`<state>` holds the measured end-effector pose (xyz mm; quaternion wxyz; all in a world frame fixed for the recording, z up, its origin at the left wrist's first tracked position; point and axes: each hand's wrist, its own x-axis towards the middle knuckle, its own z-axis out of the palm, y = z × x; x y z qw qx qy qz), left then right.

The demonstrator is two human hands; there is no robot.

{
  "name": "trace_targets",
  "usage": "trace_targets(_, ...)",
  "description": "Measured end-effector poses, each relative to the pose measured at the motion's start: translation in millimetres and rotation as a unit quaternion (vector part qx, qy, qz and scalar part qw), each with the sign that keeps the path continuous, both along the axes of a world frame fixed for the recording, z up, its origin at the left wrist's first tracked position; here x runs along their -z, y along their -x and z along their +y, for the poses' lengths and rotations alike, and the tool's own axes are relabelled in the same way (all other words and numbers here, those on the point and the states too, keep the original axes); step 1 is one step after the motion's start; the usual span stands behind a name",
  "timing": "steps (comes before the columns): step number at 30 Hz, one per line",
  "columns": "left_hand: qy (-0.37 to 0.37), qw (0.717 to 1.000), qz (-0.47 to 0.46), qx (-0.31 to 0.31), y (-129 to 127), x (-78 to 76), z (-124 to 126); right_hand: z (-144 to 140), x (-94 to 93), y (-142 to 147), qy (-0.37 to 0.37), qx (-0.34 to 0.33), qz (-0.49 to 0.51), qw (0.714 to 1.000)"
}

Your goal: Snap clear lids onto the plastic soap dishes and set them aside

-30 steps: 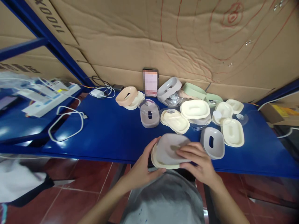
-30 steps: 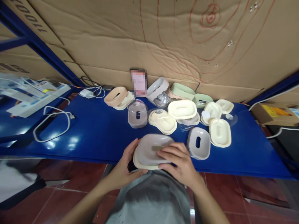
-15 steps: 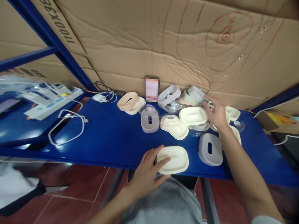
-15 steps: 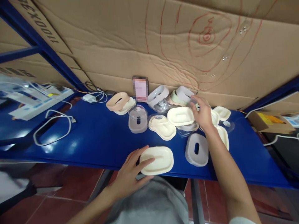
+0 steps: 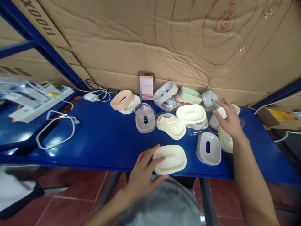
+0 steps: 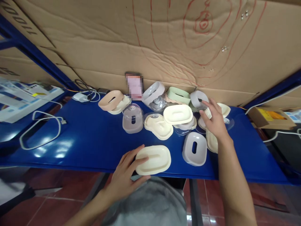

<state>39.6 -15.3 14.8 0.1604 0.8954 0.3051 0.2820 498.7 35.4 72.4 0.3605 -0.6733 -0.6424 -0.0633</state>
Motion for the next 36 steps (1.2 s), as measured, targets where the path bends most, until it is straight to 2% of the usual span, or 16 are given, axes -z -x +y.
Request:
trace_targets(5,-0.012,1.000,-0.006,-0.007,-2,1.7,0,3,14.7,-13,0.006,0.021,0.016,1.000)
trace_targets(9,-0.020,1.000,-0.005,-0.006,-2,1.5,-1,5,17.0,-15,-0.018,0.037,0.016,0.999)
trace_targets(14,-0.006,0.999,-0.039,-0.001,2,1.3,-2,-1,2.3,-8,-0.071,0.063,0.014,0.995)
trace_targets(17,0.038,0.996,-0.083,-0.004,4,-0.3,-2,-16,-18.8,22,-0.093,0.051,0.000,0.994)
trace_targets(19,0.077,0.991,-0.112,0.002,4,-3.9,0,-33,-35.2,63,-0.093,-0.012,-0.029,0.995)
trace_targets(20,0.093,0.987,-0.129,0.008,4,-6.7,2,-42,-42.5,87,-0.089,-0.075,-0.051,0.992)
trace_targets(21,0.105,0.983,-0.149,0.016,3,-10.1,4,-52,-48.3,112,-0.075,-0.160,-0.084,0.981)
trace_targets(22,0.111,0.979,-0.170,0.025,2,-13.8,6,-62,-52.6,137,-0.051,-0.253,-0.132,0.957)
trace_targets(23,0.111,0.975,-0.190,0.031,0,-17.7,8,-70,-55.3,159,-0.031,-0.309,-0.172,0.935)
trace_targets(25,0.102,0.970,-0.218,0.032,-2,-24.8,13,-82,-57.4,192,-0.031,-0.358,-0.205,0.910)
trace_targets(27,0.092,0.969,-0.229,0.030,-4,-30.0,15,-88,-58.2,208,-0.043,-0.357,-0.221,0.906)
trace_targets(29,0.095,0.968,-0.232,0.028,-6,-33.1,17,-90,-60.5,211,-0.044,-0.341,-0.242,0.907)
trace_targets(32,0.115,0.965,-0.236,0.026,-8,-34.2,16,-90,-66.6,199,0.005,-0.333,-0.249,0.910)
trace_targets(34,0.131,0.964,-0.231,0.024,-7,-32.3,16,-86,-70.3,181,0.023,-0.313,-0.207,0.927)
trace_targets(36,0.136,0.969,-0.203,0.018,-5,-27.6,18,-74,-73.1,153,-0.012,-0.251,-0.159,0.955)
